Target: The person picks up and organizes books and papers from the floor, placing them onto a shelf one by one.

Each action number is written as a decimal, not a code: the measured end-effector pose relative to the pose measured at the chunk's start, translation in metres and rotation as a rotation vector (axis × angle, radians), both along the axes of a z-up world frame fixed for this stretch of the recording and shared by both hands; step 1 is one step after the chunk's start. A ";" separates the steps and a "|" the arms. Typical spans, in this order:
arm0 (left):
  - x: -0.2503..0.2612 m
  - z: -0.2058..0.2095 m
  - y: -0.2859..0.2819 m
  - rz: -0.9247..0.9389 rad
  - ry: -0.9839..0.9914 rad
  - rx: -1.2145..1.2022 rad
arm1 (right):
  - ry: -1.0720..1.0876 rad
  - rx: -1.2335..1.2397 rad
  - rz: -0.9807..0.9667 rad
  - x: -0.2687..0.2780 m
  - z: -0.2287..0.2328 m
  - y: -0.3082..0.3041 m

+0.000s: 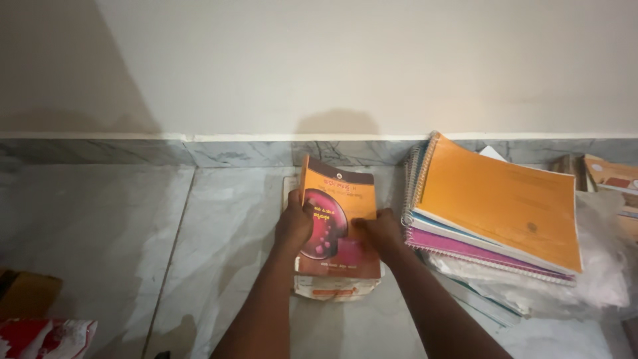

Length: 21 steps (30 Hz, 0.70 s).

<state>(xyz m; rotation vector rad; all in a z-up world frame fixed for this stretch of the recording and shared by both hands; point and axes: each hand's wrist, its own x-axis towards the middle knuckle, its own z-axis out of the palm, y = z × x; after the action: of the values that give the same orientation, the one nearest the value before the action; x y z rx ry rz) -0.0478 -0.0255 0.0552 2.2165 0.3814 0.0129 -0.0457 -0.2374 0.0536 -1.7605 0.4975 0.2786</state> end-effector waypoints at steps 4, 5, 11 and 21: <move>0.007 -0.009 0.006 0.001 -0.155 -0.205 | -0.048 0.086 0.079 0.000 0.014 -0.006; 0.012 -0.007 0.009 -0.043 -0.208 -0.254 | -0.064 0.073 0.039 0.000 0.020 -0.003; 0.006 0.048 0.017 -0.104 -0.275 -0.762 | -0.219 -0.043 -0.035 -0.005 0.077 0.007; -0.028 0.171 0.025 0.030 -0.441 -0.838 | -0.227 0.234 0.189 -0.029 0.184 0.002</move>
<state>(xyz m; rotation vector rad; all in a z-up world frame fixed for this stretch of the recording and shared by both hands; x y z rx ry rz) -0.0753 -0.0001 0.2267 1.3286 0.1285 0.2980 -0.0747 -0.2353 0.2372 -1.5863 0.1292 0.2544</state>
